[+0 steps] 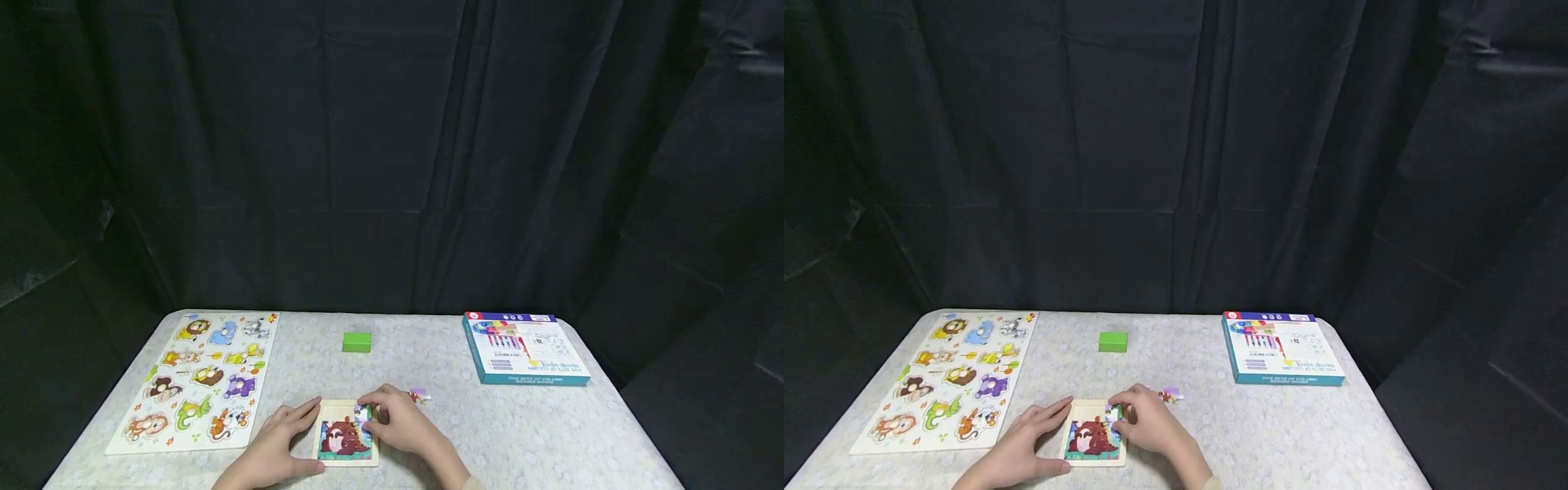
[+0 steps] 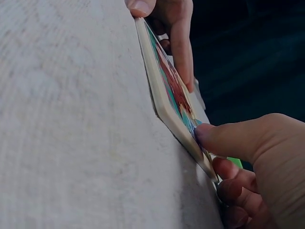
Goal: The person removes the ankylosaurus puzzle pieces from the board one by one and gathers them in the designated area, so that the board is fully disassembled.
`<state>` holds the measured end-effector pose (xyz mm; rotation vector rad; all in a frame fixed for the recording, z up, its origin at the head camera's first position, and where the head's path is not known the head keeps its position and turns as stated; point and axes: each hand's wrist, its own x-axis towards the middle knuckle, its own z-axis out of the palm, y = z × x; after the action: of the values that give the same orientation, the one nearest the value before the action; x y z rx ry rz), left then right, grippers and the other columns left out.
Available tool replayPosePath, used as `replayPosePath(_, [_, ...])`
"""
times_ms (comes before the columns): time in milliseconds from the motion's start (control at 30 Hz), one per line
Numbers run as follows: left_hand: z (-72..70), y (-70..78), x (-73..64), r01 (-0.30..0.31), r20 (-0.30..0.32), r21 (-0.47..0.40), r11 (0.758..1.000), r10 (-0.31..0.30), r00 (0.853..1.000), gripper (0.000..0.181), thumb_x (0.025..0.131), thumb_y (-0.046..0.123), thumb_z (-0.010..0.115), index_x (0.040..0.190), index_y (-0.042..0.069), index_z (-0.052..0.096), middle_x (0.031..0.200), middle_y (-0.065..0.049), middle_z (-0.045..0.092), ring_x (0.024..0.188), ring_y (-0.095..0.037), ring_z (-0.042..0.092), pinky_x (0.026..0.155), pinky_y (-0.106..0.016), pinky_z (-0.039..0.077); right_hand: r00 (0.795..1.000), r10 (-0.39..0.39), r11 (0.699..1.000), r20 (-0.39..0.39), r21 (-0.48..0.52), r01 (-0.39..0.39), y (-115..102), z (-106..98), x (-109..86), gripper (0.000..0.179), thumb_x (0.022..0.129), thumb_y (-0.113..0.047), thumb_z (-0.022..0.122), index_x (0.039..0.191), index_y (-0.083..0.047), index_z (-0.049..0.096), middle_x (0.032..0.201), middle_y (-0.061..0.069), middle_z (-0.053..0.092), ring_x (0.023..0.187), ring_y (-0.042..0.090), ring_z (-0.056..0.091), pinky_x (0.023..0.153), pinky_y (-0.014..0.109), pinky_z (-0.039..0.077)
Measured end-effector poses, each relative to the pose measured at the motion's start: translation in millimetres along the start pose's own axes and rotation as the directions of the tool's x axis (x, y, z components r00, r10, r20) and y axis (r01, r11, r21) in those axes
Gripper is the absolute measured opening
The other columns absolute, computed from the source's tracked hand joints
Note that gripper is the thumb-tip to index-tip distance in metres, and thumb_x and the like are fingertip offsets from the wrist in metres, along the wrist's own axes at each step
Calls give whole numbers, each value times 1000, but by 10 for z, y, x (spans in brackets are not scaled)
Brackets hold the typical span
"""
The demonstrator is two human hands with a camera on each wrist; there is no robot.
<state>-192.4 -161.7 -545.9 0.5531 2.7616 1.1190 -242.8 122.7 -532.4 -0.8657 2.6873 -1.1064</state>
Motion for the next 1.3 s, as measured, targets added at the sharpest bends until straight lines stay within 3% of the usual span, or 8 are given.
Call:
replayPosePath(600, [6,-11,20,-16,-12,13,1000,16,1000,104,73,58,91,158,12,52,167,2,45,105,-2,41,98,-36,41,999,-11,1000,31,8,11,29,-76,18,34,96,-8,76,130,-10,76,114,0,70,70,0,47,67,22,45])
replayPosePath(867, [3,-1,7,-18,-17,25,1000,18,1000,105,72,58,91,158,12,52,166,2,46,104,-2,42,98,-36,41,999,-34,999,-1,-23,34,41,-56,24,24,97,-10,77,121,-14,77,103,-5,70,73,0,49,69,22,46])
replayPosePath(1067, [-2,3,1,-15,-15,23,1000,15,1000,104,73,58,91,158,13,51,166,3,46,104,-1,41,98,-36,41,998,-68,997,-16,-39,67,59,-39,25,21,98,-12,76,119,-13,75,102,-4,69,77,0,50,71,22,47])
replayPosePath(1300, [1,9,0,-13,-17,23,1000,13,1000,105,72,58,91,158,13,51,166,3,46,104,-1,41,100,-37,41,998,-56,998,-22,-39,56,61,-34,6,20,99,-14,76,119,-12,73,103,-5,63,80,1,49,71,22,46])
